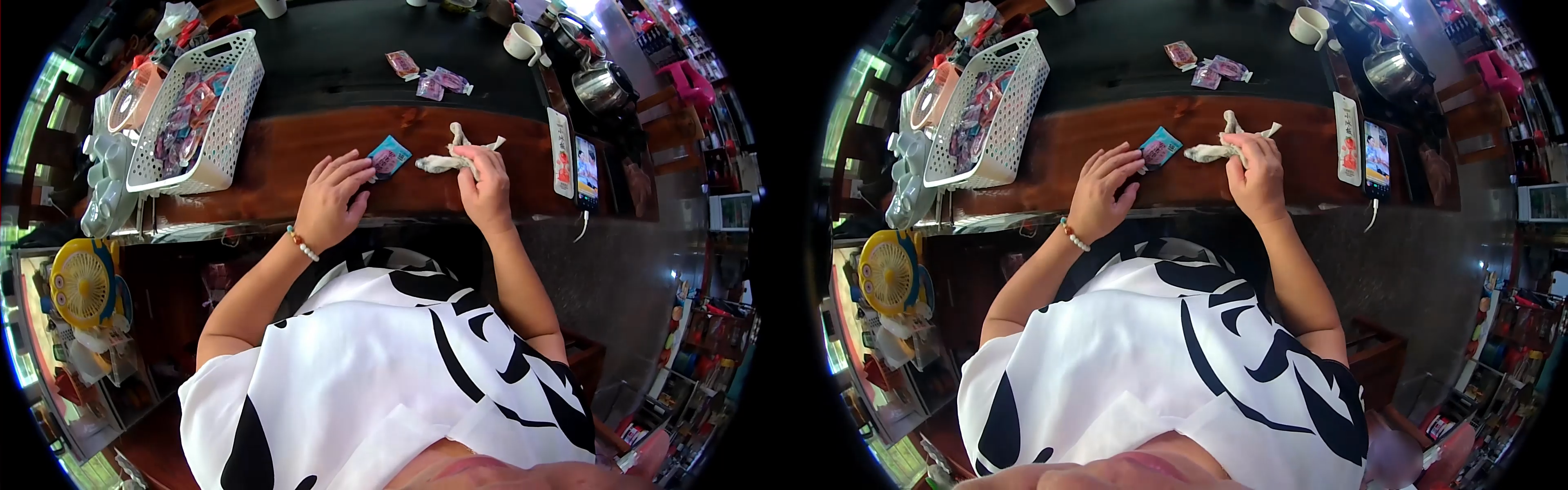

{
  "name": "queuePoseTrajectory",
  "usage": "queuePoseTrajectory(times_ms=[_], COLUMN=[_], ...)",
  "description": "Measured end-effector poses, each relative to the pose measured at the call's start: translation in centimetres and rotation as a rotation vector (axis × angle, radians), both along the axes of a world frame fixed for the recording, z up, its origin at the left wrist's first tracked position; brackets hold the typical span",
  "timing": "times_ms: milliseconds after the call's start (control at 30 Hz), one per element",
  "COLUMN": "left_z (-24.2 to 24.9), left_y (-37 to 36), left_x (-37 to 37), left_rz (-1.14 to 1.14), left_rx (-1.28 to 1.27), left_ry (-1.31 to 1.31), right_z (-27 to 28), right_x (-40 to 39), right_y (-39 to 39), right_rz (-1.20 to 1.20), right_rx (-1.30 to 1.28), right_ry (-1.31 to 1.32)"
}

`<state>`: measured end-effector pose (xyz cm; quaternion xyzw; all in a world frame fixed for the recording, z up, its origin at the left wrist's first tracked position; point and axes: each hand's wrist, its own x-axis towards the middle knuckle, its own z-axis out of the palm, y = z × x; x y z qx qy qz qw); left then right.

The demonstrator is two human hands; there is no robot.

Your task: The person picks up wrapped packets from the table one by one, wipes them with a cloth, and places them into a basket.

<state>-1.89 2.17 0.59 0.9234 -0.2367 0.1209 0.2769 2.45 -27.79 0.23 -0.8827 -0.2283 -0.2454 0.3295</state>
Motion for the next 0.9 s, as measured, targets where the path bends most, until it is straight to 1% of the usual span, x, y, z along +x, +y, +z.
queuePoseTrajectory(times_ms=[67, 133, 200, 233, 300, 333, 433, 467, 533, 600, 667, 700, 800, 867, 900], left_z=[-0.4, -1.1, -1.2, -1.0, -0.9, -1.0, -1.0, -0.8, -0.8, -0.9, -1.1, -1.1, -0.9, -0.9, -0.9], left_y=[0.1, -0.3, -0.5, -0.5, -0.3, -0.3, -0.5, -0.6, -0.6, -0.6, -0.7, -0.7, -0.7, -0.6, -0.6], left_x=[-0.5, -0.6, -0.6, -0.6, -0.6, -0.5, -0.6, -0.6, -0.5, -0.5, -0.5, -0.6, -0.6, -0.6, -0.6], left_rz=[0.002, 0.008, 0.034, 0.031, 0.020, 0.026, 0.035, 0.041, 0.047, 0.053, 0.053, 0.055, 0.064, 0.066, 0.065], left_rx=[0.008, -0.016, -0.028, -0.045, -0.071, -0.071, -0.110, -0.125, -0.144, -0.138, -0.145, -0.149, -0.166, -0.170, -0.176], left_ry=[-0.019, -0.117, -0.154, -0.166, -0.187, -0.183, -0.189, -0.191, -0.196, -0.225, -0.232, -0.239, -0.198, -0.201, -0.203], right_z=[0.6, 1.1, 1.0, 1.0, 0.7, 0.6, 0.3, 0.3, 0.9, 1.8, 1.5, 1.4, 1.3, 0.8, 0.4], right_x=[-0.3, -0.6, -1.0, -1.0, -0.8, -0.3, 0.8, 0.8, 0.5, -0.4, -1.3, -1.2, -0.9, -0.7, -0.4], right_y=[1.7, 4.3, 6.9, 7.2, 7.8, 7.6, 7.9, 8.1, 8.6, 8.9, 8.9, 8.6, 8.0, 8.0, 7.8], right_rz=[0.035, 0.180, 0.342, 0.343, 0.291, 0.258, 0.131, 0.132, 0.196, 0.341, 0.398, 0.398, 0.378, 0.213, 0.169], right_rx=[0.209, 0.154, 0.109, 0.110, -0.162, -0.195, -0.174, -0.177, -0.208, -0.198, -0.213, -0.214, -0.229, -0.235, -0.259], right_ry=[0.080, 0.020, 0.063, 0.063, 0.039, 0.054, 0.055, 0.054, 0.048, 0.026, 0.105, 0.105, 0.106, 0.067, 0.065])
